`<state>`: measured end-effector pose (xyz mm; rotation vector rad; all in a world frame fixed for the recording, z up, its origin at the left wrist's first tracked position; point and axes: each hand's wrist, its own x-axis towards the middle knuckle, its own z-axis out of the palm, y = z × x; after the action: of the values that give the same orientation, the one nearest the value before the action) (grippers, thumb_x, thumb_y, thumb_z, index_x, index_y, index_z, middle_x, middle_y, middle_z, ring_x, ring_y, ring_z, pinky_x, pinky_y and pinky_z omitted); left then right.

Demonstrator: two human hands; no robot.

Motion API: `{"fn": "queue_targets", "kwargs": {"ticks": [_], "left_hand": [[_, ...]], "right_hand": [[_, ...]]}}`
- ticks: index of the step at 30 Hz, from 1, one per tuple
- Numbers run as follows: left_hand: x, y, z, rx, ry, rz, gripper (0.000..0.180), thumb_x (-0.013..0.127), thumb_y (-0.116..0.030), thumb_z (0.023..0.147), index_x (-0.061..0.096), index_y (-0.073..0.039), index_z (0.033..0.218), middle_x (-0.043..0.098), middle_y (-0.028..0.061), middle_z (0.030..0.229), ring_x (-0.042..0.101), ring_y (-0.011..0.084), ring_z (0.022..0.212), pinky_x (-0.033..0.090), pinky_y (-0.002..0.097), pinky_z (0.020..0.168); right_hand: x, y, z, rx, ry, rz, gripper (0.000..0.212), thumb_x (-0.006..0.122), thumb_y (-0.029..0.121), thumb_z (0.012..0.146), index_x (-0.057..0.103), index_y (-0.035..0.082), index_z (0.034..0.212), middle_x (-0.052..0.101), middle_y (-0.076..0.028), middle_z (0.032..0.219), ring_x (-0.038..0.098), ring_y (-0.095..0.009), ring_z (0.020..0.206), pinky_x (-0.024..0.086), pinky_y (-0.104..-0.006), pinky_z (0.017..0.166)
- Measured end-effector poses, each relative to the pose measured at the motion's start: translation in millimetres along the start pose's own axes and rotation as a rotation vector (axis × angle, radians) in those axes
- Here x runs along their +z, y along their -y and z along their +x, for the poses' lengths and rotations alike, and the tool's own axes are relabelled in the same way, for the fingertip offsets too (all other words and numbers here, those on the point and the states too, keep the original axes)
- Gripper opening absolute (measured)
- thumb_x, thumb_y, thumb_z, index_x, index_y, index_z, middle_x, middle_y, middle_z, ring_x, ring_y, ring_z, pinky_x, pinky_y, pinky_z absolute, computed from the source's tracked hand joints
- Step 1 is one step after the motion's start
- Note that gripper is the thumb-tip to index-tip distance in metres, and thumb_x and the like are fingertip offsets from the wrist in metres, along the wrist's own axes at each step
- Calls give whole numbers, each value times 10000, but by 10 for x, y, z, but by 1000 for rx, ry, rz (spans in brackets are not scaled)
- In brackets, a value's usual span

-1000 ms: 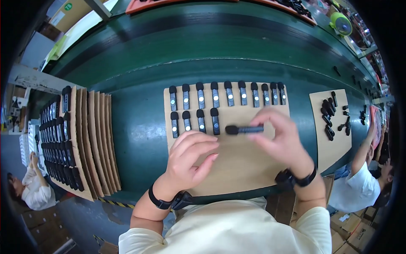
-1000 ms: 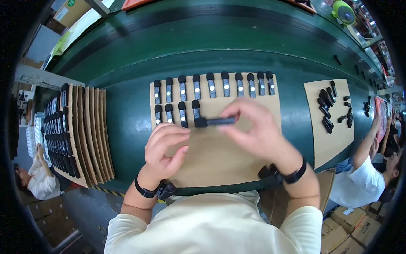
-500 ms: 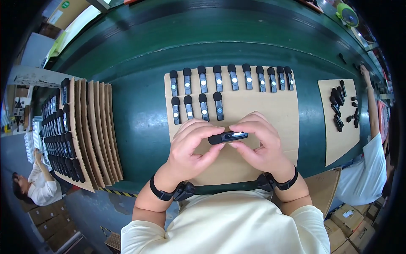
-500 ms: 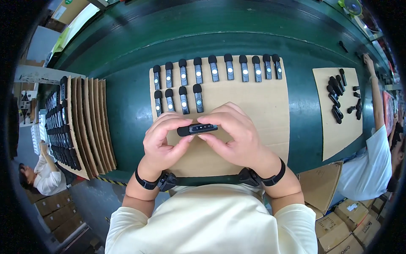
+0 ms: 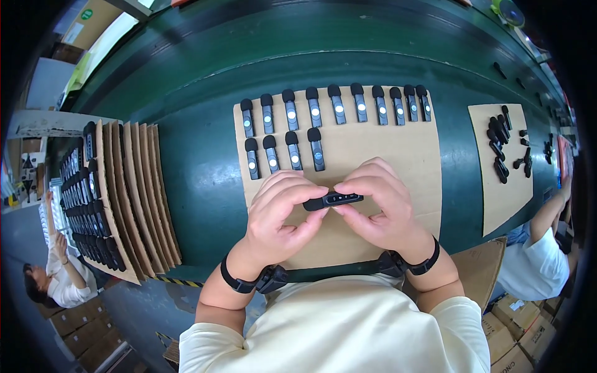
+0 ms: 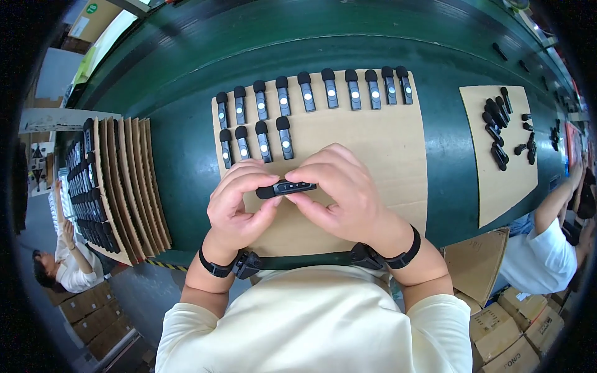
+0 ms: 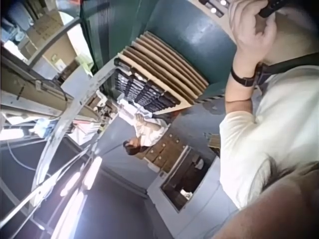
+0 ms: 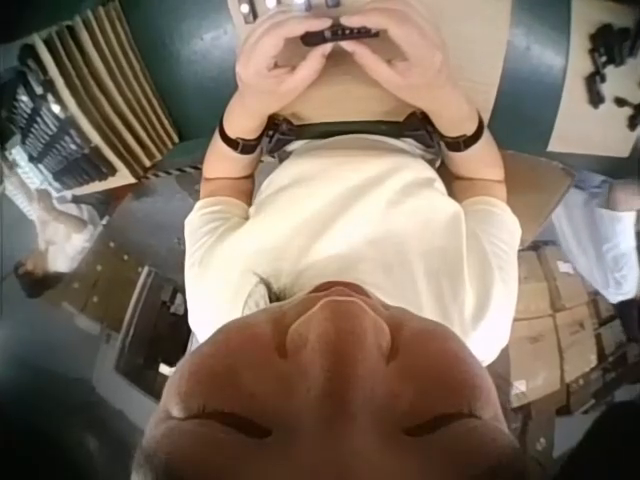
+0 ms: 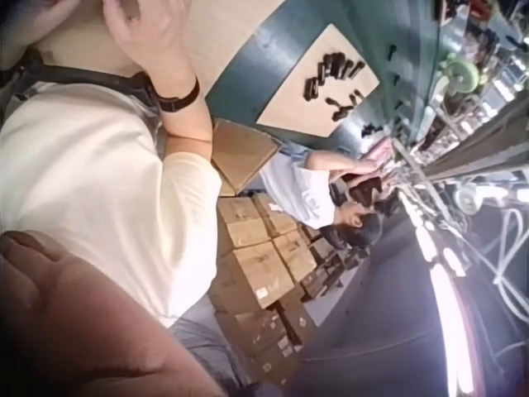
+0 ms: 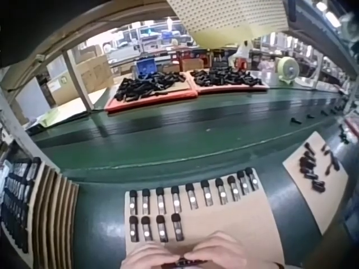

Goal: The person picks up a microphone and a receiver from the conveyor belt, aligns them by hand, and presses them together. They repeat this process, placing each assembled unit onto a cardboard sheet in rows.

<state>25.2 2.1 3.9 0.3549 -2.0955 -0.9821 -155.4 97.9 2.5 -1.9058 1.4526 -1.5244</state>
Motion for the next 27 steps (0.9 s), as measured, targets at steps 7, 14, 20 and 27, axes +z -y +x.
{"fn": "queue_targets", "kwargs": {"ticks": [7, 14, 20, 27], "left_hand": [[7, -27, 8, -22, -28, 7, 349, 799, 2, 677, 659, -13, 996, 680, 118, 903, 644, 297, 821, 506, 423, 839], [53, -45, 0, -120, 36, -7, 310, 793, -12, 678, 645, -36, 949, 669, 106, 974, 633, 288, 892, 486, 394, 842], [79, -6, -16, -106, 69, 29, 303, 768, 6, 678, 634, -31, 947, 667, 120, 984, 635, 292, 906, 497, 375, 819], [52, -16, -7, -117, 118, 235, 251, 798, -115, 701, 646, -67, 896, 669, 82, 932, 632, 269, 867, 488, 376, 772]], "right_hand": [[2, -12, -4, -23, 22, -11, 370, 788, -34, 693, 626, 49, 1016, 665, -91, 939, 600, -244, 792, 455, -345, 699], [-32, 78, 25, -8, 17, 105, 274, 734, 20, 772, 636, 46, 1026, 663, -97, 964, 595, -256, 813, 462, -350, 727], [-54, 70, 18, -66, 64, -27, 257, 709, 34, 792, 640, 39, 1039, 662, -110, 977, 599, -263, 825, 470, -361, 740], [-107, 42, 88, 158, 69, 32, 301, 717, -15, 758, 637, 22, 1046, 661, -122, 1006, 626, -273, 860, 504, -362, 758]]}}
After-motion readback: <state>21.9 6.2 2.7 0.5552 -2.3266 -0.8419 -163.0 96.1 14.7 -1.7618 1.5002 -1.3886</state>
